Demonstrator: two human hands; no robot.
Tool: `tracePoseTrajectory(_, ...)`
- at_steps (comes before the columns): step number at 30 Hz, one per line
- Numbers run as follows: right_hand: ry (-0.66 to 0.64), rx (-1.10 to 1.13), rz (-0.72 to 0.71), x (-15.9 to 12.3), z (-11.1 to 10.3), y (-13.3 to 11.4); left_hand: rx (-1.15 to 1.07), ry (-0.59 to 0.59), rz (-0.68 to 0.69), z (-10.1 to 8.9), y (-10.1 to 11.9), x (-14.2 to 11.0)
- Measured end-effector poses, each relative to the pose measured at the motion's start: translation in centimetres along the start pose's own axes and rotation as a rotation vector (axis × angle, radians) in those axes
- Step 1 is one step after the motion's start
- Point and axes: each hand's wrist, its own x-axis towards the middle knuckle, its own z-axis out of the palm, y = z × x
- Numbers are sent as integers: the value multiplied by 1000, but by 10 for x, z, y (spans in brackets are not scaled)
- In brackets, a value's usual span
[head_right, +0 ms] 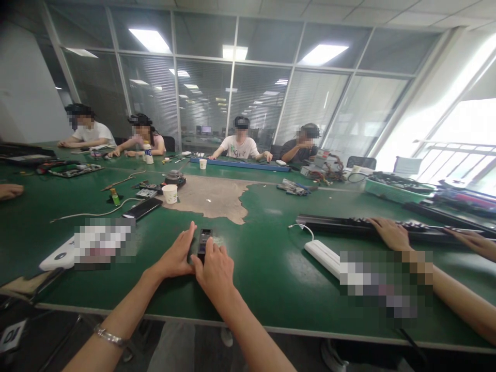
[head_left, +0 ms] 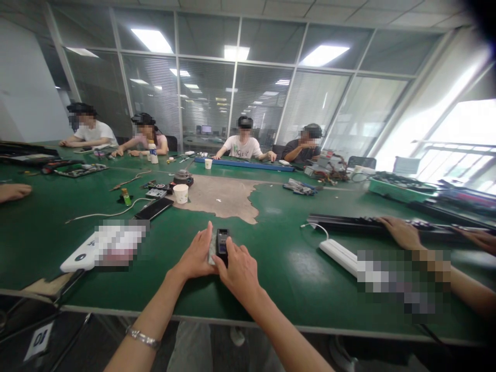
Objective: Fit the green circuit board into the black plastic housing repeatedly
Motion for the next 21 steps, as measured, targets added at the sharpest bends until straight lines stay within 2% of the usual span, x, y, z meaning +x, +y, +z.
tracePoseTrajectory(6,-14,32,30,7,-8,4,-9,47,6,-4,5,1)
tracePoseTrajectory(10,-18,36,21,7,-2,7,-23,69,7,-5,7,3)
tracePoseTrajectory(15,33,29,44,4,2,5,-37,24,-26,-1,4,4)
tracePoseTrajectory(21,147,39,62,11,-18,11,-32,-37,-47,-2,9,3)
